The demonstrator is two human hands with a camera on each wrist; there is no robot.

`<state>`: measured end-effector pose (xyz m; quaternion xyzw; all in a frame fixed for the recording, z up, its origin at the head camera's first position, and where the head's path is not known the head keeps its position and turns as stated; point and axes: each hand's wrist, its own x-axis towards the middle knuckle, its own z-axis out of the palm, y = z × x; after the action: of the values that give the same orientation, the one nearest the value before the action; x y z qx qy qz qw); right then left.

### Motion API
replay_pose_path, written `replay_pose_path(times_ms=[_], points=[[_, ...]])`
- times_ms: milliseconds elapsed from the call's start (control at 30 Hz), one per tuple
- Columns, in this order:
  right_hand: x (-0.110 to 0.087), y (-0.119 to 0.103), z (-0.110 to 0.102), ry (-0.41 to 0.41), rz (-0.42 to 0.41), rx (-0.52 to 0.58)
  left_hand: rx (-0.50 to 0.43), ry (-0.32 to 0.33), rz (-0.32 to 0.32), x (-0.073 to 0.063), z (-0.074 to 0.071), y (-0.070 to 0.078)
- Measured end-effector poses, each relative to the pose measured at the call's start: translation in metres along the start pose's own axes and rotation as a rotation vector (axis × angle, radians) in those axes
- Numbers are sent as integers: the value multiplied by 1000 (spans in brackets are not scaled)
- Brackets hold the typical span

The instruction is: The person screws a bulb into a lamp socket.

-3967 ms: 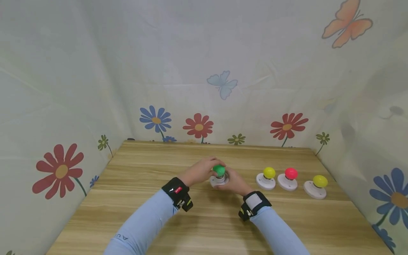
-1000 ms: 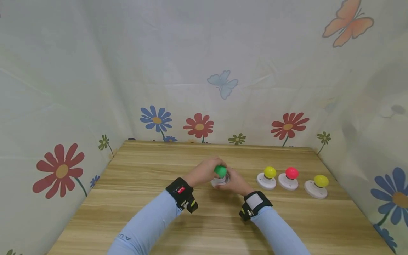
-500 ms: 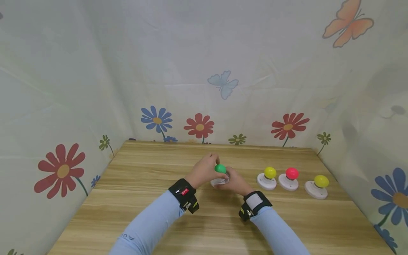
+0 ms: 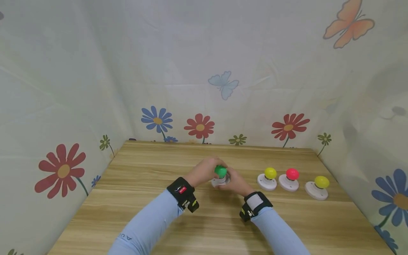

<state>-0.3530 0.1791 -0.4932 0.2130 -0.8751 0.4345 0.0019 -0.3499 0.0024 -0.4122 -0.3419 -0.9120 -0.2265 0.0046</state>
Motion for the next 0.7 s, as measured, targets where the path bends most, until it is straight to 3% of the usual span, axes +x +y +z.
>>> replay_pose_path(times_ms=[200,333,533,700], points=[[3,-1,-1,-63,-42,79,-52,26,-68,-1,-1,-1],[3,-2,-3,-92,-62,112,14,70,-109,-2,2,-2],[4,-6,-4,-85,-39,82,35,90,-111,-3,3,0],[4,-4,-4,-77,-39,72,21,67,-71,-1,3,0]])
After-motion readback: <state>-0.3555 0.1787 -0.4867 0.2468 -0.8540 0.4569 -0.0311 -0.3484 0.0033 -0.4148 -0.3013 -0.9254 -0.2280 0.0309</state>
